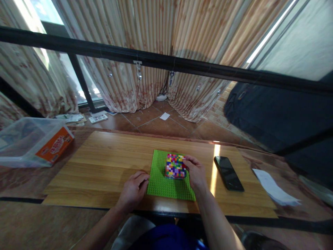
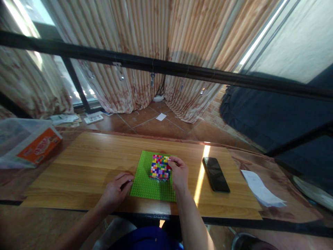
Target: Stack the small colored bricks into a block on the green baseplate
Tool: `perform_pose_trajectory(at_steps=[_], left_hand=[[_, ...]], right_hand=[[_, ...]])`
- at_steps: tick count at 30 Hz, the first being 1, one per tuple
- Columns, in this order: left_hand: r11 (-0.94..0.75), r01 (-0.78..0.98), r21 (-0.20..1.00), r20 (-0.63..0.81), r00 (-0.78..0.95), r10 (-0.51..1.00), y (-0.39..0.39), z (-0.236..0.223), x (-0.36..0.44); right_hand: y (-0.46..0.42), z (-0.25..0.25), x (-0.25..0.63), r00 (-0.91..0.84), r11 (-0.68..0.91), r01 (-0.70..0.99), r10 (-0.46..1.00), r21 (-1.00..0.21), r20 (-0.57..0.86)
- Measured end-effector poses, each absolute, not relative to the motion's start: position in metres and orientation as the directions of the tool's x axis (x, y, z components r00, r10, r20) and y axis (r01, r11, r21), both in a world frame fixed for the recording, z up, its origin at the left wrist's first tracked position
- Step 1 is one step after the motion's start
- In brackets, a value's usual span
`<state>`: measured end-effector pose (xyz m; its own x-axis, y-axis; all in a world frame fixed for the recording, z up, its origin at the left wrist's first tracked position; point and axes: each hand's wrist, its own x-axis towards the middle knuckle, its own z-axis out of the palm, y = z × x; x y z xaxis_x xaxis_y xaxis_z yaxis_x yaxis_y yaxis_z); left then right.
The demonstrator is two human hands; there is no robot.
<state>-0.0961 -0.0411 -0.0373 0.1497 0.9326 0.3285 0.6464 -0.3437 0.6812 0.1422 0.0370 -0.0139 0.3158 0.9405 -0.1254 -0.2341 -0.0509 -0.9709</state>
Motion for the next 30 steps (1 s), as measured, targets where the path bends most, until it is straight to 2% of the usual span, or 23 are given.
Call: perform_pose_trajectory(at_steps=[7, 13, 16, 19, 21, 23, 27, 30], left_hand=[[-0.317, 0.654, 0.687, 0.319, 0.120, 0.940, -0.042, -0.035, -0.095], [-0.298, 0.552, 0.779, 0.325, 0.051, 0.944, -0.044, -0.036, -0.098], [-0.211, 0.421, 0.883, 0.252, -0.045, 0.967, -0.045, -0.034, -0.096], [-0.032, 0.140, 0.990, 0.053, -0.151, 0.987, -0.046, -0.023, -0.086], [0.063, -0.069, 0.996, -0.073, -0.157, 0.985, -0.046, -0.010, -0.076], [0.113, -0.202, 0.973, -0.137, -0.110, 0.984, -0.048, 0.005, -0.066], [0.139, -0.295, 0.945, -0.148, -0.010, 0.989, -0.053, 0.024, -0.054], [0.123, -0.276, 0.953, -0.127, 0.002, 0.992, -0.056, 0.027, -0.051]], right_hand=[[0.040, -0.011, 0.142, 0.308, -0.077, -0.231, 0.940, -0.970, -0.148], [0.030, -0.005, 0.143, 0.341, -0.041, -0.168, 0.935, -0.985, -0.097], [0.012, -0.006, 0.142, 0.368, -0.012, -0.053, 0.929, -0.999, -0.031], [-0.013, -0.004, 0.132, 0.325, 0.050, 0.104, 0.942, -0.993, 0.081], [-0.029, 0.001, 0.121, 0.232, 0.131, 0.202, 0.956, -0.971, 0.178], [-0.044, 0.009, 0.109, 0.122, 0.221, 0.276, 0.957, -0.935, 0.262], [-0.060, 0.024, 0.091, -0.069, 0.343, 0.346, 0.938, -0.873, 0.341], [-0.063, 0.028, 0.087, -0.098, 0.369, 0.377, 0.928, -0.850, 0.359]])
